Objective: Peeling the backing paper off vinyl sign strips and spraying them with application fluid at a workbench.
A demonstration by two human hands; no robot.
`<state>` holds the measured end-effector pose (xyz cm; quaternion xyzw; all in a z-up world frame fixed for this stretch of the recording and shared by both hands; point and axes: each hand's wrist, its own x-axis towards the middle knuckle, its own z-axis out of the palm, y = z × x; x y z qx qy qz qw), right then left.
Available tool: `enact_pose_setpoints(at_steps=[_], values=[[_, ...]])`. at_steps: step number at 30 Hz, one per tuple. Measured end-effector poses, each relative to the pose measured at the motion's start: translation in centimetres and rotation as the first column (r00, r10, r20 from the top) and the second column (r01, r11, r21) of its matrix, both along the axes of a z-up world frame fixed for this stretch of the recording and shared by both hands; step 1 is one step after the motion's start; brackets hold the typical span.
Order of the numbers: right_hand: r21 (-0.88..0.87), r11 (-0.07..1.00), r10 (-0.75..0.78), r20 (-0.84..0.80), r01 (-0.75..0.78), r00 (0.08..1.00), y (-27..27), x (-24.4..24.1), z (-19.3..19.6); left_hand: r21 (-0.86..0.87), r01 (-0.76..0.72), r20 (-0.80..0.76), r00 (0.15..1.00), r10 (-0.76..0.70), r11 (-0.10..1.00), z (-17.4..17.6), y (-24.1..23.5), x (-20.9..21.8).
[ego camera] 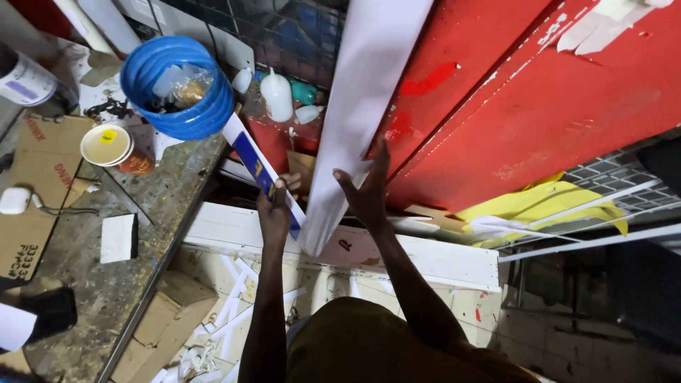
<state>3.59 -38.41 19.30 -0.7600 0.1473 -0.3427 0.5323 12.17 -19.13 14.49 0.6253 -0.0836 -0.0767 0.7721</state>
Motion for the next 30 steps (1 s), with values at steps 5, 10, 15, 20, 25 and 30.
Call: enact_pose_setpoints(at_steps=[5, 10, 15, 20, 25, 30], values=[[-0.324, 0.885, -0.225, 0.332, 0.335, 0.916, 3.1, -2.2, 0.3, -0.080, 0.067, -0.129, 0.989, -0.077, 0.995, 0.8, 2.9, -1.6], [-0.290, 0.929, 0.302, 0.241, -0.229, 0.922, 10.0, -1.6, -0.2, -0.256, 0.013, -0.203, 0.977, -0.067, 0.967, 4.0, 7.8, -3.8], [0.262, 0.537, 0.824, 0.042, -0.802, 0.565, 17.5, -1.1, -5.4, -0.411, -0.238, -0.246, 0.958, 0.145, 0.880, 4.8, 14.7, -6.6], [0.427, 0.435, 0.900, -0.193, -0.793, 0.390, 24.3, -4.7, 1.9, -0.439, -0.349, -0.159, 0.937, 0.311, 0.828, 5.7, 22.7, -11.5], [0.384, 0.191, 0.980, -0.127, -0.903, 0.153, 31.6, -3.9, -1.8, -0.453, -0.515, -0.164, 0.851, 0.499, 0.728, 7.4, 29.4, -17.3], [0.397, -0.037, 0.980, -0.164, -0.917, -0.110, 39.4, -5.9, -5.6, -0.391, -0.700, -0.184, 0.696, 0.694, 0.598, 3.9, 37.0, -24.6]])
